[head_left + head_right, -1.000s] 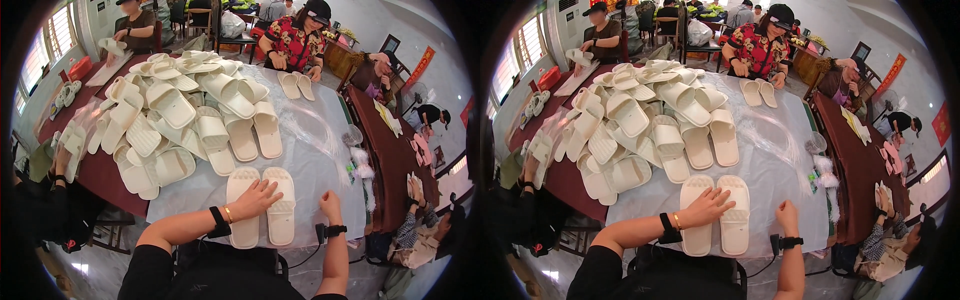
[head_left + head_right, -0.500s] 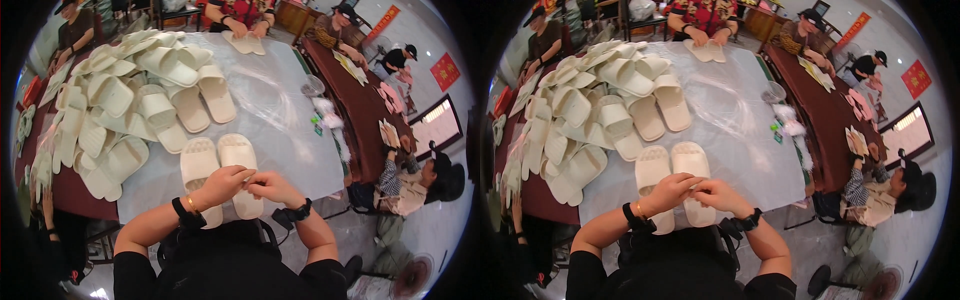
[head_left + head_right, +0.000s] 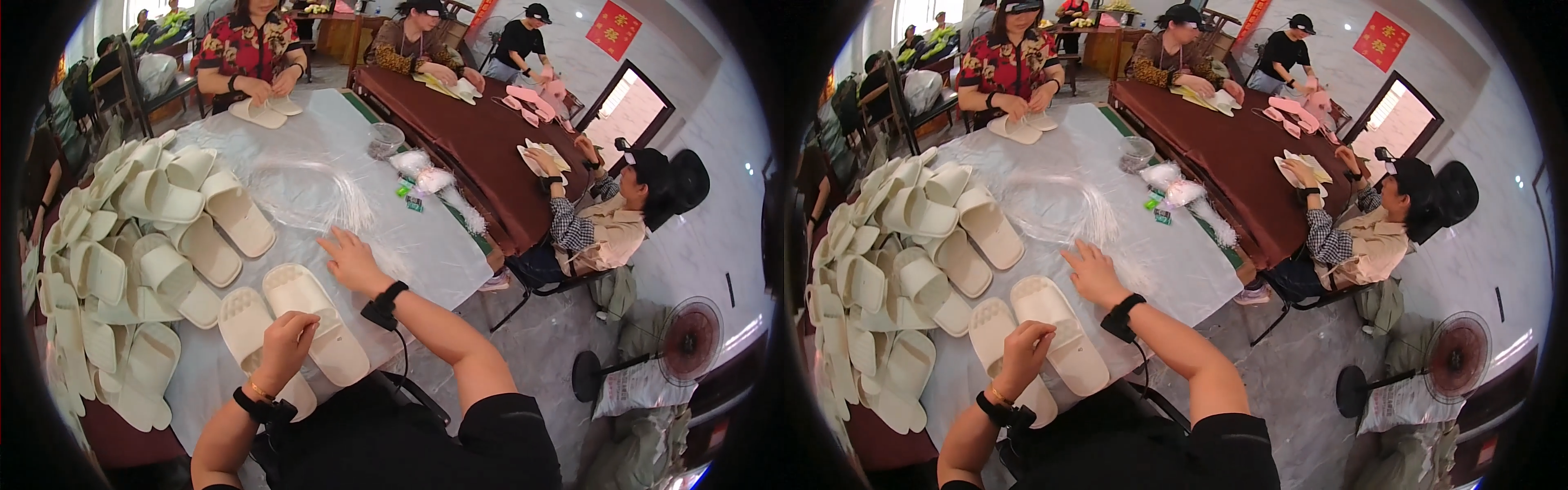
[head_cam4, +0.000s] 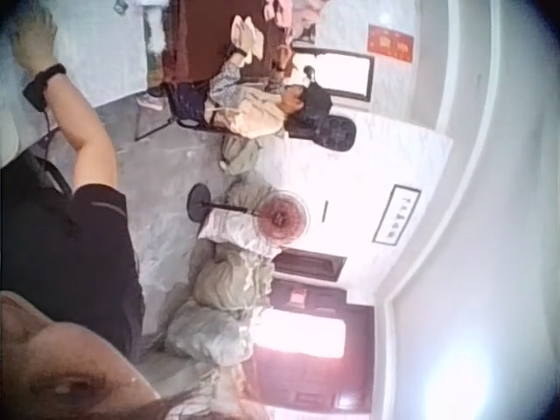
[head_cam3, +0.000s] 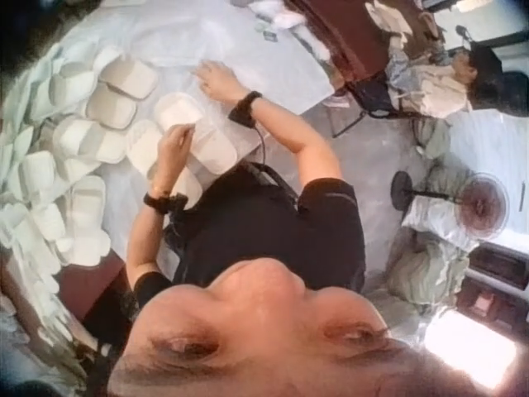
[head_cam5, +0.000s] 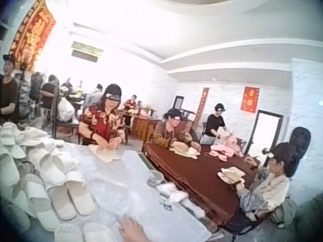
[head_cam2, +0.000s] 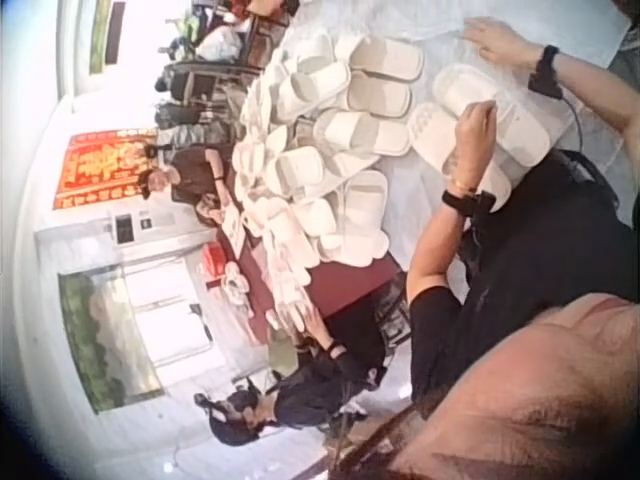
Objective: Assembling and quality checking shoe components in a manufacturing setting.
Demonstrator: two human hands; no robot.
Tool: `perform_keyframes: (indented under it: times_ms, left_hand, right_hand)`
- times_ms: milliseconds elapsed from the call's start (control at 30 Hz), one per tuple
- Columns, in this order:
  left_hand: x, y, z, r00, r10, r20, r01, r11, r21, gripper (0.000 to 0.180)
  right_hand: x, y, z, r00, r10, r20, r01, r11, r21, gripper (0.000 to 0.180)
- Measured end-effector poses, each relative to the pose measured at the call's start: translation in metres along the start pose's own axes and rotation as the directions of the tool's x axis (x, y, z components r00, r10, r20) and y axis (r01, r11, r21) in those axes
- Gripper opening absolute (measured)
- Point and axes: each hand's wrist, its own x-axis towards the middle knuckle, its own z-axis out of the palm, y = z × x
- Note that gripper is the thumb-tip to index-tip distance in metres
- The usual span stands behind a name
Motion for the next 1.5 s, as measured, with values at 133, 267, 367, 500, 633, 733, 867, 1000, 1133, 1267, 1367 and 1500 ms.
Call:
perform_keyframes:
  times_ms: [133,267,367,500,633,733,867,1000,1133,1267,1367,1500]
  left_hand:
    - [0.003,0.008,0.002,0.999,0.023,0.029,-0.023,1.000,0.001,0.007]
    - [0.003,0.013,0.000,0.990,0.106,0.088,-0.106,0.994,-0.011,0.007]
    - [0.000,0.017,-0.006,0.982,0.145,0.119,-0.143,0.989,-0.027,0.008]
    - [-0.008,0.023,-0.012,0.972,0.176,0.159,-0.172,0.984,-0.035,0.010]
    - [-0.024,0.046,-0.021,0.903,0.331,0.275,-0.314,0.943,-0.107,0.013]
    - [-0.028,0.064,-0.027,0.880,0.294,0.373,-0.192,0.939,-0.285,0.010]
    - [-0.028,0.054,-0.040,0.863,0.160,0.479,0.096,0.879,-0.466,0.006]
    - [-0.048,0.025,-0.047,0.888,-0.221,0.402,0.413,0.769,-0.488,0.013]
    - [-0.057,0.009,-0.050,0.787,-0.515,0.341,0.610,0.561,-0.560,0.018]
    - [-0.059,0.005,-0.052,0.745,-0.562,0.359,0.644,0.466,-0.607,0.021]
    - [-0.062,0.000,-0.051,0.728,-0.591,0.346,0.653,0.447,-0.611,0.021]
    - [-0.068,-0.013,-0.054,0.725,-0.607,0.325,0.652,0.454,-0.607,0.021]
  right_hand:
    - [0.018,0.024,0.020,0.967,0.047,0.252,-0.007,0.987,-0.159,0.051]
    - [0.040,0.041,0.017,0.948,0.106,0.299,-0.050,0.981,-0.187,0.049]
    - [0.050,0.043,0.007,0.916,0.140,0.375,-0.077,0.981,-0.179,0.049]
    - [0.055,0.041,0.004,0.888,0.181,0.423,-0.113,0.977,-0.182,0.049]
    - [0.057,0.047,0.015,0.906,0.195,0.376,-0.118,0.969,-0.218,0.049]
    - [0.062,0.056,0.022,0.921,0.142,0.363,-0.040,0.961,-0.274,0.051]
    - [0.062,0.070,0.000,0.957,-0.027,0.290,0.094,0.971,-0.219,0.042]
    - [0.036,0.026,-0.035,0.997,-0.077,-0.008,0.076,0.990,-0.116,0.028]
    - [-0.024,-0.054,-0.056,0.937,-0.006,0.348,-0.181,0.845,0.504,0.024]
    - [-0.076,-0.123,-0.063,0.658,-0.192,0.728,-0.465,0.657,0.593,0.024]
    - [-0.095,-0.132,-0.051,0.563,-0.236,0.792,-0.497,0.669,0.553,0.025]
    - [-0.100,-0.137,-0.046,0.468,-0.208,0.859,-0.580,0.661,0.476,0.031]
